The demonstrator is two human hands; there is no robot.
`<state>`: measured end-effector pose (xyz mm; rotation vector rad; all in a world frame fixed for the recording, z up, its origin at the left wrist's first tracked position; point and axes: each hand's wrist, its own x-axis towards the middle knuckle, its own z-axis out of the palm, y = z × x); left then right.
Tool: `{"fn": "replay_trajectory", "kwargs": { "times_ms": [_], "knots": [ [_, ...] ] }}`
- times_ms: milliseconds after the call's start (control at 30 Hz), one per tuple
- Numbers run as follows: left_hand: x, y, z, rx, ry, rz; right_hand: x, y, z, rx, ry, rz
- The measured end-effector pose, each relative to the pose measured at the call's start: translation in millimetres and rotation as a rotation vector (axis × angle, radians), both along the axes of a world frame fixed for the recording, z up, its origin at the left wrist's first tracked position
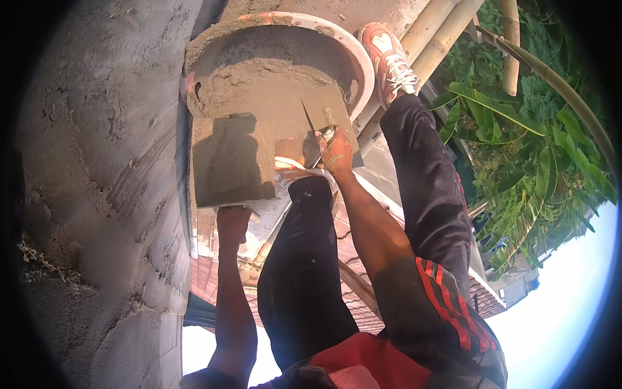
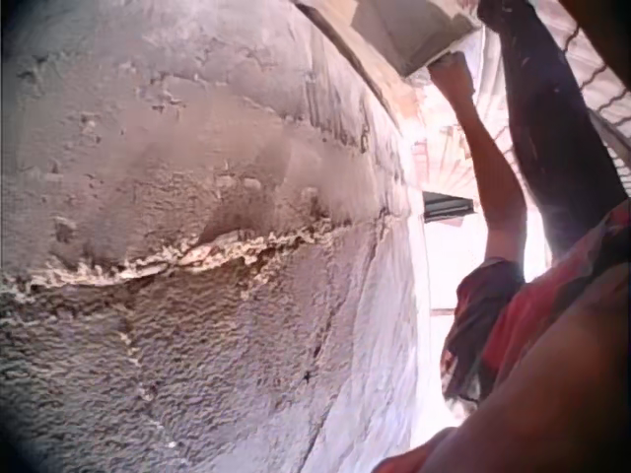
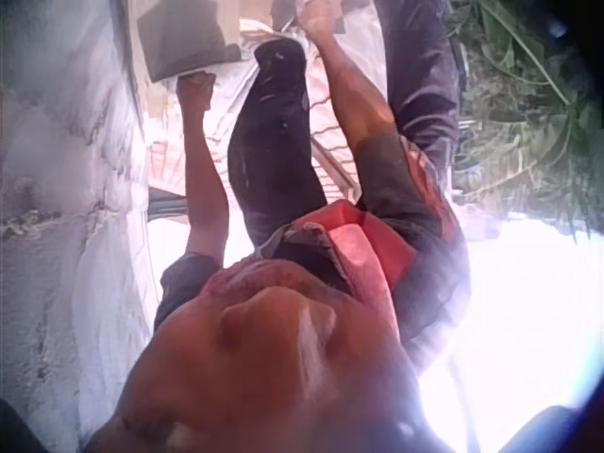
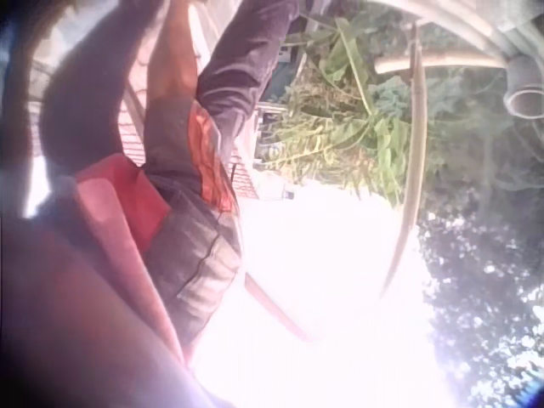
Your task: The person scoops wet cement from a basin with a trowel and applies it to a vertical wall, smoothing the surface with a hand trowel. The person repeatedly transfers cement from the basin to the wall and levels the applied layer.
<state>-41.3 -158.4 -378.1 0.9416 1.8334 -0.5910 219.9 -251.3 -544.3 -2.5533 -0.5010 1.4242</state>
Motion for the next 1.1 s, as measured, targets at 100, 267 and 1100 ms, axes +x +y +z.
{"fn": "replay_trajectory", "kwargs": {
  "times_ms": [100, 267, 1100],
  "knots": [
    [-35, -26, -12, -0.07, -0.03, 0.028, 5, 87, -23, 0.089, -0.013, 0.012],
    [-61, -57, -41, -0.012, -0.059, 0.047, -16, 147, -7, 0.133, -0.064, 0.157],
    [-88, -84, -78, 0.043, -0.321, 0.179, -18, 151, -59, 0.41, 0.091, 0.22]
  ]
}}
